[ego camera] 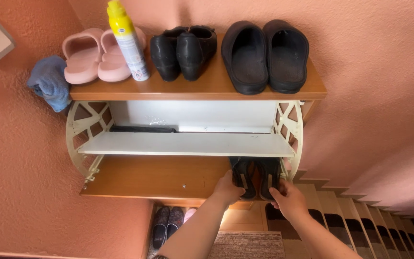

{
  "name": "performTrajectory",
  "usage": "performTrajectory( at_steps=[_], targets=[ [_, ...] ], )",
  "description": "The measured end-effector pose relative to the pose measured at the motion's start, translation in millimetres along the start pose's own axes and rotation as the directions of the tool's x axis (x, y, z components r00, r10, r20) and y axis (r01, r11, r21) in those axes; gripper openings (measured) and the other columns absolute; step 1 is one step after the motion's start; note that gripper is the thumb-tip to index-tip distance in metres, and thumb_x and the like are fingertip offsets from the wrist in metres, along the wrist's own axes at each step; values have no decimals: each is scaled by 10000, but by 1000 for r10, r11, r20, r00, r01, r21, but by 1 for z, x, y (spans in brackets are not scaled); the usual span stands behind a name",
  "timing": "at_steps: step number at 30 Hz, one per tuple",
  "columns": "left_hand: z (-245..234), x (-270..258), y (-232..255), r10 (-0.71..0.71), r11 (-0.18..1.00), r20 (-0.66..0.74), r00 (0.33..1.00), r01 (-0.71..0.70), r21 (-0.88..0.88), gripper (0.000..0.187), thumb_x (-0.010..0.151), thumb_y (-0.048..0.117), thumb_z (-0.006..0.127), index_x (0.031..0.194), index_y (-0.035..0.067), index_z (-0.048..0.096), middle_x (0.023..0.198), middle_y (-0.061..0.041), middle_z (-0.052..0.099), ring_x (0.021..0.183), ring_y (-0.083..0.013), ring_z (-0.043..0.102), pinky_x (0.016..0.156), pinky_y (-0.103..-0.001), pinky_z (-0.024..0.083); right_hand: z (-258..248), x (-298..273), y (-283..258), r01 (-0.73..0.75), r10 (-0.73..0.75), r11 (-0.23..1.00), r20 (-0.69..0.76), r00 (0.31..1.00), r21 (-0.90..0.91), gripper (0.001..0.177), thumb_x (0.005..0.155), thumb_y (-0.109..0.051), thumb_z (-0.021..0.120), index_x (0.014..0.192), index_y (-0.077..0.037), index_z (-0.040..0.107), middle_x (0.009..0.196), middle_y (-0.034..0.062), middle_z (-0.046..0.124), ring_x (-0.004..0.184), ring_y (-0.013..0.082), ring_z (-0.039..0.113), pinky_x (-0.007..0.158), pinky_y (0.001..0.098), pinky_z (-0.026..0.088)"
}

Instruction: Organizing and cleaning a shoe cabinet by removing shoes, wiping shelves, and spraying deodorant

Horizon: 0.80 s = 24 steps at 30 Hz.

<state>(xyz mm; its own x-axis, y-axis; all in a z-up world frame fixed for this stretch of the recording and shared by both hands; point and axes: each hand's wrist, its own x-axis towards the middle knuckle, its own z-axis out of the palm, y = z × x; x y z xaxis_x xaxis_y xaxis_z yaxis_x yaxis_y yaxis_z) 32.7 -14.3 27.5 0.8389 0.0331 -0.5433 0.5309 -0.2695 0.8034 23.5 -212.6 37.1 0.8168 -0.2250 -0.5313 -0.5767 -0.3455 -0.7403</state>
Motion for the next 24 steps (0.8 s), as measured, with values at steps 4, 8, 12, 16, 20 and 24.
performTrajectory(
  at_steps=[4,8,12,16,20,24],
  targets=[
    [4,17,6,-15,994,-25,1000,18,110,510,799,66,649,1291,179,575,1229,-90,657,1091,-284,654,830,-369,562,0,21,0,52,-53,989,0,999,-136,608,995,-277,629,1558,-130,454,1227,128,698,822,258,755,736,348,622],
    [4,29,14,-43,979,-16,999,46,197,450,839,94,622,1274,152,524,1251,-124,613,1093,-338,640,800,-415,554,1,23,-12,55,-54,960,13,998,-276,617,1029,-293,566,1601,-160,377,1316,167,679,744,253,750,692,356,642],
    [5,38,20,-42,977,-21,999,46,207,404,869,115,599,1263,153,516,1263,-131,583,1063,-354,642,766,-432,566,6,36,-7,120,-124,887,20,992,-445,609,1067,-310,469,1637,-194,289,1338,151,687,833,297,786,797,415,628],
    [13,56,10,-67,973,-42,997,74,217,456,864,179,596,1308,195,495,1298,-128,548,1111,-334,619,843,-418,571,11,71,22,285,-352,729,16,936,-623,483,1057,-334,422,1512,-183,479,1377,137,659,1240,393,635,986,496,546],
    [16,64,1,-29,970,-73,997,45,239,608,846,224,649,1403,183,410,1342,-161,535,1203,-363,589,922,-443,560,7,57,12,279,-338,699,40,940,-659,479,1072,-365,353,1514,-227,476,1356,106,682,1219,375,653,965,487,553],
    [11,35,-7,-68,986,-100,993,82,147,865,959,342,611,1650,223,105,1625,-125,307,1423,-358,452,1122,-479,452,-3,29,3,277,-336,705,36,941,-653,483,1061,-366,389,1509,-212,481,1327,121,699,1181,392,681,927,511,567]
  ],
)
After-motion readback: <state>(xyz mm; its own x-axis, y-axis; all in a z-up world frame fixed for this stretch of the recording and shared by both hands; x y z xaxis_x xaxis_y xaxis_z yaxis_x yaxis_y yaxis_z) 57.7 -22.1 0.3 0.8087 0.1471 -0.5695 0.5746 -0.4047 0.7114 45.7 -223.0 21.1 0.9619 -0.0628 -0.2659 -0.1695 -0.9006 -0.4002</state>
